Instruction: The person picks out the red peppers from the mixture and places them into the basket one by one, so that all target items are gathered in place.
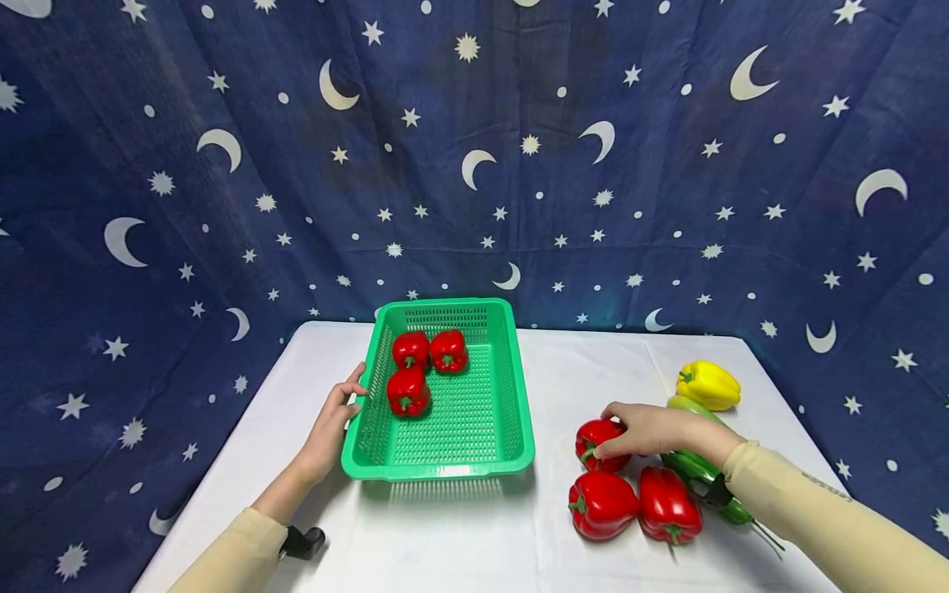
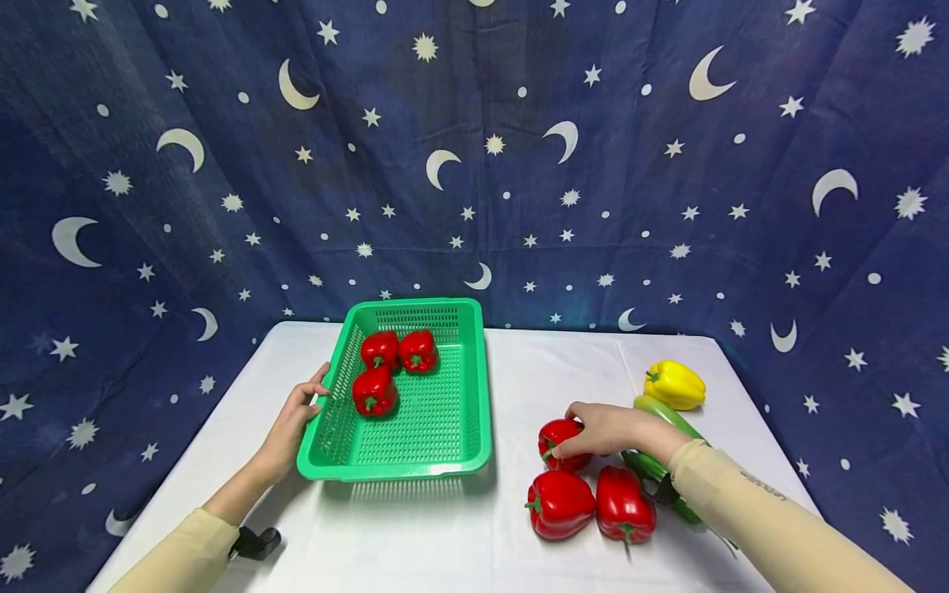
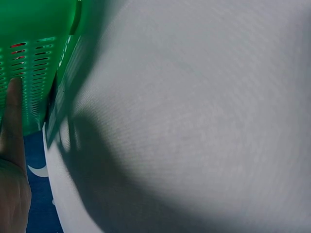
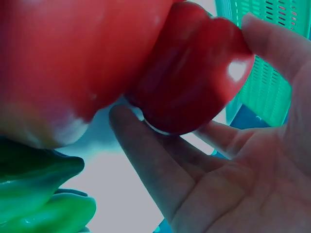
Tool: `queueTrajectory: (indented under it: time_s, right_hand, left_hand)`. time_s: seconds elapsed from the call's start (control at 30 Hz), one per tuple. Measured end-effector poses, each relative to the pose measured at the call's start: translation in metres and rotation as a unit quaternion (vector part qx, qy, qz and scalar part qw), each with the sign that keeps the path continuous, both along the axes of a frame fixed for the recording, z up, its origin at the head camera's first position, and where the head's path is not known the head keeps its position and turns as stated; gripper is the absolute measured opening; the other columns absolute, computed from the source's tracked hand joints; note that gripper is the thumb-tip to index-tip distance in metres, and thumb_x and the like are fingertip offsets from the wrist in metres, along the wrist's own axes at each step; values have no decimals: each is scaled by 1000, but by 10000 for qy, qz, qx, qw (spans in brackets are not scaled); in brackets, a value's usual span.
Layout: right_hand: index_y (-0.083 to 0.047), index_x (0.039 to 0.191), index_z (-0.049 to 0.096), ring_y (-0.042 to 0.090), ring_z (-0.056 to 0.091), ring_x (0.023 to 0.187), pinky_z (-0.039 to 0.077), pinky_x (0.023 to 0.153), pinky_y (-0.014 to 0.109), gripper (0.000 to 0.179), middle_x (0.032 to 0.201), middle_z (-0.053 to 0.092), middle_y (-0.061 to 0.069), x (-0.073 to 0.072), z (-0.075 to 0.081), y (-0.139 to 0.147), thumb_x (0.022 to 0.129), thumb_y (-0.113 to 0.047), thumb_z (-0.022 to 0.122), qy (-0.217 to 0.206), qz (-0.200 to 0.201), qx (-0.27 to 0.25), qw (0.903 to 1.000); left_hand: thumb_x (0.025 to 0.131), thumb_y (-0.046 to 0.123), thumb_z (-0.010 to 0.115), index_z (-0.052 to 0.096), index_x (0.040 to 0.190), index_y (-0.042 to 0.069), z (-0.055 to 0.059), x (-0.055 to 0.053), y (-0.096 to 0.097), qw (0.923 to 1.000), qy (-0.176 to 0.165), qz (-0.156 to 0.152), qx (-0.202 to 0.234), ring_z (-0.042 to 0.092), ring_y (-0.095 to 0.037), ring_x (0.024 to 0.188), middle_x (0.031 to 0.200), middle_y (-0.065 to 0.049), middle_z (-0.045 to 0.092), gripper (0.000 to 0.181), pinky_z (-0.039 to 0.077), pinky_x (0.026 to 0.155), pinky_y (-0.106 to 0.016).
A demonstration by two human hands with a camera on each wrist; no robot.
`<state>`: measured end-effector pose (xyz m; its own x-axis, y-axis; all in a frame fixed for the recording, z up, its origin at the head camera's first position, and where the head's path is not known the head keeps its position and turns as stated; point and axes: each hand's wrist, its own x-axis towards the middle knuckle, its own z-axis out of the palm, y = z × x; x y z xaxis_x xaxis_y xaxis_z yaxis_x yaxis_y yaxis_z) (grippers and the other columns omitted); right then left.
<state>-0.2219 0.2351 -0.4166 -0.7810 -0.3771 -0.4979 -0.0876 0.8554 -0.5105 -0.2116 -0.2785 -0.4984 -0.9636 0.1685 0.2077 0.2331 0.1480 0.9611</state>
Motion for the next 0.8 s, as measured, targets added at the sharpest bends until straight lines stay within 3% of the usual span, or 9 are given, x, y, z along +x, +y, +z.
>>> queueTrajectory:
  time_s: [0.37, 0.57, 0.8]
  right_hand:
    - [-1, 147, 46, 30, 55, 112, 55, 89, 46, 80, 131, 55, 16, -10, -9, 2, 77, -14, 83, 590, 246, -577, 9963]
    - [-5, 154, 38, 33, 53, 116, 55, 90, 48, 93, 140, 49, 21, -12, -15, 4, 74, -9, 85, 459, 113, -731, 9962]
    - [-5, 156, 34, 30, 54, 111, 55, 88, 46, 98, 135, 52, 17, -14, -19, 6, 71, -3, 85, 123, -54, -940, 9955]
  left_hand:
    - [101, 3, 31, 40, 125, -2, 3, 1, 2, 10000, -61, 36, -61, 5, -31, 156, 171, -2, 14, 26, 41, 97, -21]
    - [102, 4, 30, 40, 126, -2, 2, 0, 1, 9999, -71, 36, -135, 5, -32, 156, 171, -1, 14, 26, 42, 96, -22]
    - [102, 4, 31, 40, 126, -2, 2, 0, 1, 9999, -101, 50, -89, 4, -33, 156, 171, -2, 14, 26, 44, 94, -23]
